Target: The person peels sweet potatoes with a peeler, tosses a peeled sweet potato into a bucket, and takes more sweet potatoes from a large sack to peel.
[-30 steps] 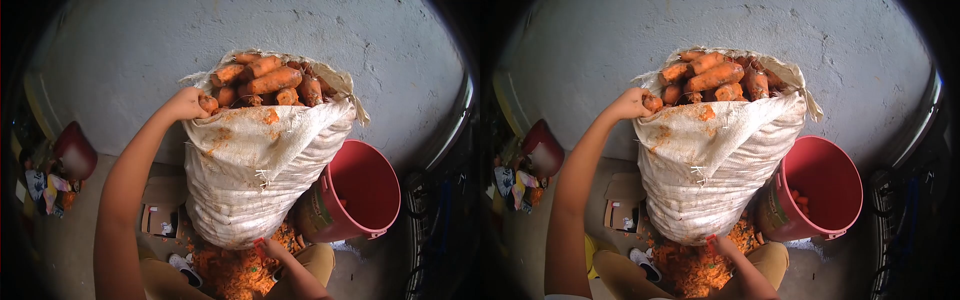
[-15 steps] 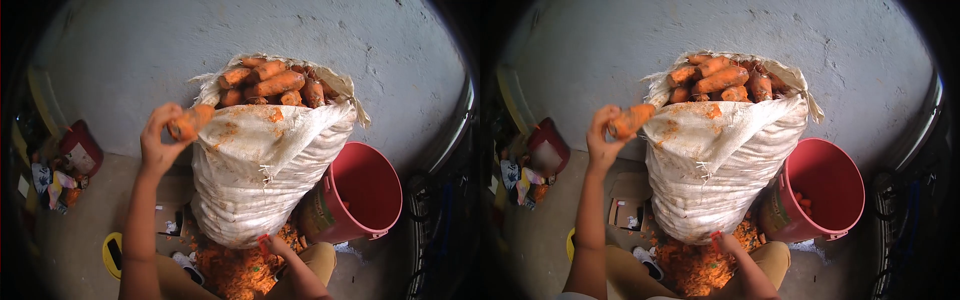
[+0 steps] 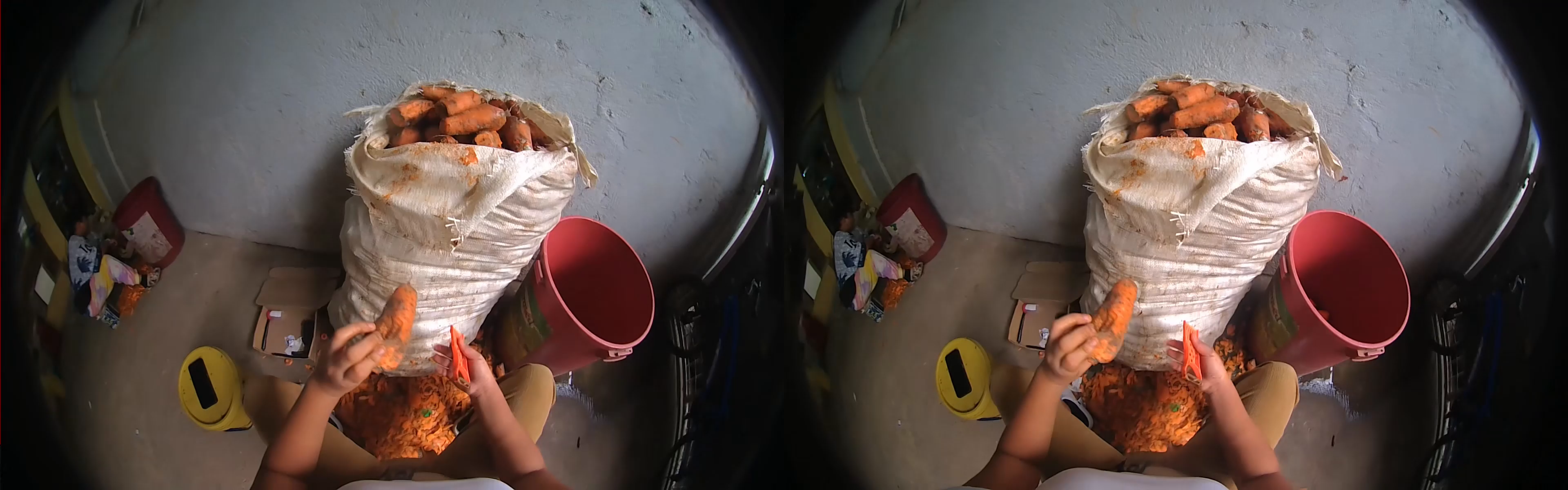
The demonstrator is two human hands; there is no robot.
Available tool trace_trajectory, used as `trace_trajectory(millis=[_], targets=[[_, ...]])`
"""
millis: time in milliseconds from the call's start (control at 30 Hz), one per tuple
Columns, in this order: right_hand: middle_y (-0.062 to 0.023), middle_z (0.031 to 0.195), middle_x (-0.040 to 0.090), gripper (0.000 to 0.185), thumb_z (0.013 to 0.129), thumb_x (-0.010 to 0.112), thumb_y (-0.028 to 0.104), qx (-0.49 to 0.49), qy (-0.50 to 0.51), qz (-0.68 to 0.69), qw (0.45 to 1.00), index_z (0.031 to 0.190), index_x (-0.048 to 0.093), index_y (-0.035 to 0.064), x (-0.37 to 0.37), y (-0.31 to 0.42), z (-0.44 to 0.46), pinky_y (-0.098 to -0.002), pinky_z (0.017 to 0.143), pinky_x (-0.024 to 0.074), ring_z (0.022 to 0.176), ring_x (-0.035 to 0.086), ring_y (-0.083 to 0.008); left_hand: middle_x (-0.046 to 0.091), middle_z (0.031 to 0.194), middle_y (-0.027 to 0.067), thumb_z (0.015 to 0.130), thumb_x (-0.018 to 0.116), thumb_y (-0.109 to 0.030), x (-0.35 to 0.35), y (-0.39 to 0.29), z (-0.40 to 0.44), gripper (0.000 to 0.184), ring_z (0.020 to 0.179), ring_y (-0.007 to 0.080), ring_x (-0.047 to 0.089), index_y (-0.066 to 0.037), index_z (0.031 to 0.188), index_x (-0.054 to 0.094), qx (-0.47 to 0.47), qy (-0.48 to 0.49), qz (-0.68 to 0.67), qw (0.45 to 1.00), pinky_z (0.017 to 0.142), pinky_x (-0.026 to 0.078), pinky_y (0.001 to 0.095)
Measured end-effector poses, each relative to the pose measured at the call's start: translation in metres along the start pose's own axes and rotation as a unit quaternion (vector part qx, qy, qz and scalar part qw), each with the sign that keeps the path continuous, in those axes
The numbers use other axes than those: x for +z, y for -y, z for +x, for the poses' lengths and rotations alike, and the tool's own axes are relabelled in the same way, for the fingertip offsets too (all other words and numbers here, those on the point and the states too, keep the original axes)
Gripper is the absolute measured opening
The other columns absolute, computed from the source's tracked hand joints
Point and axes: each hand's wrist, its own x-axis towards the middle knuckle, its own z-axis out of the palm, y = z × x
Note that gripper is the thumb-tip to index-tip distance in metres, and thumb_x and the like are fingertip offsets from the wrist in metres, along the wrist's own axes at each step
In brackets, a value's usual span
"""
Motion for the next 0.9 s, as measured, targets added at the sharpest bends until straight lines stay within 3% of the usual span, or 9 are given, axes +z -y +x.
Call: trace_trajectory(millis=[67, 167, 367, 533, 633, 667, 767, 833, 900], targets=[[-0.0167, 0.113, 0.048, 0.029, 0.085, 0.043, 0.038, -0.004, 0.086, 0.118, 0.989, 0.091, 0.057, 0.0139, 0.063, -0.003, -0.026, -0.0439, 0.082, 0.0412, 0.100, 0.048, -0.0315, 0.051, 0.097, 0.0016, 0.064, 0.063, -0.001, 0.000, -0.015, -0.016, 0.033, 0.092, 0.0249, 0.051, -0.010, 0.092, 0.050, 0.011, 0.024, 0.016, 1.000, 0.070, 0.050, 0.0309], [-0.0157, 0.116, 0.045, 0.040, 0.085, 0.040, 0.041, -0.002, 0.136, 0.122, 0.983, 0.111, 0.044, 0.0114, 0.088, -0.017, -0.045, -0.0486, 0.090, 0.0339, 0.106, 0.043, -0.0331, 0.051, 0.099, -0.0007, 0.067, 0.061, -0.005, -0.004, -0.030, -0.030, 0.028, 0.093, 0.0225, 0.048, -0.011, 0.093, 0.051, 0.039, 0.064, 0.022, 0.997, 0.069, 0.050, 0.0313], [-0.0123, 0.109, 0.049, 0.040, 0.084, 0.045, 0.036, 0.016, 0.105, 0.090, 0.990, 0.116, 0.040, 0.0113, 0.113, -0.033, -0.083, -0.0489, 0.082, 0.0413, 0.099, 0.049, -0.0288, 0.050, 0.103, -0.0001, 0.068, 0.060, -0.005, -0.018, -0.049, -0.044, 0.030, 0.096, 0.0228, 0.043, -0.011, 0.096, 0.050, 0.050, 0.132, 0.022, 0.990, 0.073, 0.049, 0.0342], [-0.0085, 0.103, 0.053, 0.033, 0.086, 0.043, 0.031, 0.017, 0.035, 0.060, 0.997, 0.112, 0.042, 0.0113, 0.112, -0.045, -0.089, -0.0430, 0.075, 0.0476, 0.089, 0.055, -0.0218, 0.041, 0.103, 0.0121, 0.056, 0.054, 0.011, -0.007, -0.087, -0.051, 0.046, 0.095, 0.0301, 0.042, -0.008, 0.098, 0.048, -0.201, 0.087, -0.058, 0.974, 0.082, 0.039, 0.0376], [-0.0077, 0.105, 0.052, 0.035, 0.087, 0.043, 0.031, 0.024, 0.024, 0.036, 0.999, 0.115, 0.040, 0.0118, 0.096, -0.049, -0.082, -0.0396, 0.077, 0.0468, 0.092, 0.054, -0.0195, 0.041, 0.105, 0.0136, 0.058, 0.051, 0.011, -0.001, -0.107, -0.064, 0.045, 0.102, 0.0327, 0.040, -0.004, 0.100, 0.045, -0.260, 0.116, -0.151, 0.947, 0.087, 0.036, 0.0391], [-0.0076, 0.106, 0.051, 0.035, 0.087, 0.043, 0.031, 0.010, 0.020, 0.019, 1.000, 0.116, 0.040, 0.0114, 0.093, -0.047, -0.081, -0.0387, 0.077, 0.0465, 0.093, 0.053, -0.0194, 0.040, 0.108, 0.0130, 0.060, 0.050, 0.012, -0.002, -0.114, -0.067, 0.047, 0.107, 0.0290, 0.039, -0.004, 0.104, 0.042, -0.307, 0.106, -0.185, 0.927, 0.089, 0.035, 0.0386], [-0.0076, 0.106, 0.051, 0.036, 0.087, 0.042, 0.030, -0.017, 0.012, -0.016, 1.000, 0.116, 0.040, 0.0091, 0.098, -0.042, -0.084, -0.0335, 0.079, 0.0451, 0.094, 0.053, -0.0186, 0.037, 0.113, 0.0090, 0.075, 0.052, -0.006, 0.010, -0.128, -0.089, 0.046, 0.106, 0.0192, 0.039, -0.006, 0.116, 0.032, -0.517, -0.097, -0.446, 0.724, 0.088, 0.038, 0.0370], [-0.0077, 0.106, 0.051, 0.036, 0.087, 0.042, 0.029, -0.012, 0.037, -0.028, 0.999, 0.116, 0.040, 0.0082, 0.097, -0.042, -0.086, -0.0323, 0.079, 0.0449, 0.093, 0.053, -0.0182, 0.037, 0.117, 0.0068, 0.085, 0.043, -0.027, 0.010, -0.123, -0.095, 0.042, 0.108, 0.0173, 0.038, -0.007, 0.119, 0.031, -0.637, -0.063, -0.527, 0.559, 0.085, 0.039, 0.0384], [-0.0070, 0.104, 0.052, 0.033, 0.088, 0.041, 0.026, -0.007, 0.021, -0.031, 0.999, 0.114, 0.042, 0.0072, 0.099, -0.046, -0.087, -0.0322, 0.077, 0.0454, 0.091, 0.053, -0.0174, 0.039, 0.120, 0.0073, 0.086, 0.042, -0.031, 0.012, -0.121, -0.090, 0.044, 0.110, 0.0168, 0.040, -0.008, 0.122, 0.031, -0.650, -0.099, -0.619, 0.430, 0.085, 0.039, 0.0402]])
